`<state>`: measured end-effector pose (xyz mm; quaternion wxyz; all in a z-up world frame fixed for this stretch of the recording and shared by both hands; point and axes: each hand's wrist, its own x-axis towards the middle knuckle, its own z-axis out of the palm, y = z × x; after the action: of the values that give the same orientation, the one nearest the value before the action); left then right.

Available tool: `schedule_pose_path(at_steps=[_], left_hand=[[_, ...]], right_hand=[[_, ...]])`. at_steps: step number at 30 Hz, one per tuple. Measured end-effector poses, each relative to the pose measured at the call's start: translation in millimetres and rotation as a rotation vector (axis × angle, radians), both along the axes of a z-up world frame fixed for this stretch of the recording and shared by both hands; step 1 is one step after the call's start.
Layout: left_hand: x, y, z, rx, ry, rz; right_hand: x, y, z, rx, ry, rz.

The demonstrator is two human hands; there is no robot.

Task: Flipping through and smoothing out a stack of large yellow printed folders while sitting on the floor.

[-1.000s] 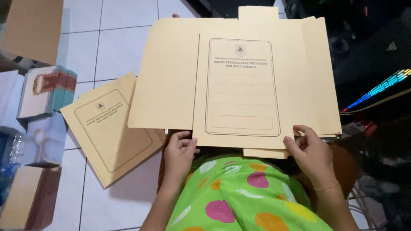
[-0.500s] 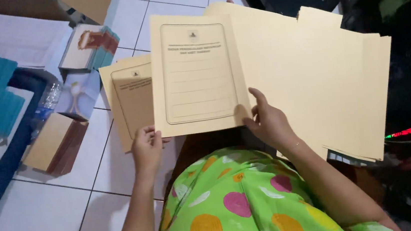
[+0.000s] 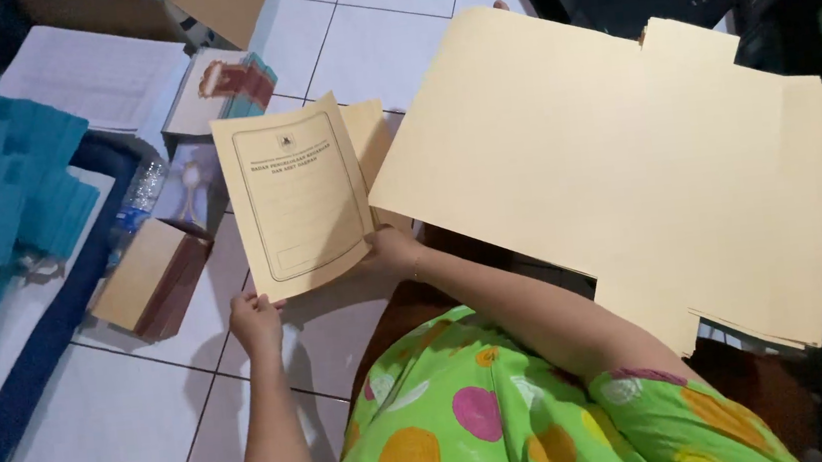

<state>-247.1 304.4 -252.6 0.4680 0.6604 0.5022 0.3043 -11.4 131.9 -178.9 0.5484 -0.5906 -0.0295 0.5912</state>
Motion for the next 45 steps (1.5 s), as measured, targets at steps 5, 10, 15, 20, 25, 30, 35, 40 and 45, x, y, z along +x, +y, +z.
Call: schedule_pose_path(at_steps=[5, 10, 15, 20, 25, 30, 35, 40, 45], left_hand=[[15, 7, -40, -0.055, -0.033, 0.001], [28, 23, -49, 0.251, 0.405, 0.024], [79, -53, 137, 0.389, 0.255, -0.286], [158, -153, 240, 0.563, 0.01, -0.659], [244, -249, 256, 0.728, -0.123, -1.111], [288, -309, 264, 0.73, 0.39, -1.326], [280, -313, 276, 0.729, 0.508, -1.369], [266, -312, 280, 0.728, 0.54, -1.371], [246, -308, 279, 0.668, 0.62, -1.372]], right_hand=[[-5, -21, 20, -0.049, -0.296, 0.283], [-17, -63, 74, -0.122, -0.683, 0.638], [-40, -161, 210, 0.158, -0.542, 0.563], [-29, -285, 242, 0.107, -0.791, 0.015], [-11, -371, 232, -0.408, -1.159, -0.318], [35, -419, 178, -0.997, -1.522, -0.276], [48, -422, 143, -1.12, -1.339, -0.149], [31, -414, 155, -1.113, -1.285, -0.141], [25, -413, 152, -1.056, -1.248, -0.061]])
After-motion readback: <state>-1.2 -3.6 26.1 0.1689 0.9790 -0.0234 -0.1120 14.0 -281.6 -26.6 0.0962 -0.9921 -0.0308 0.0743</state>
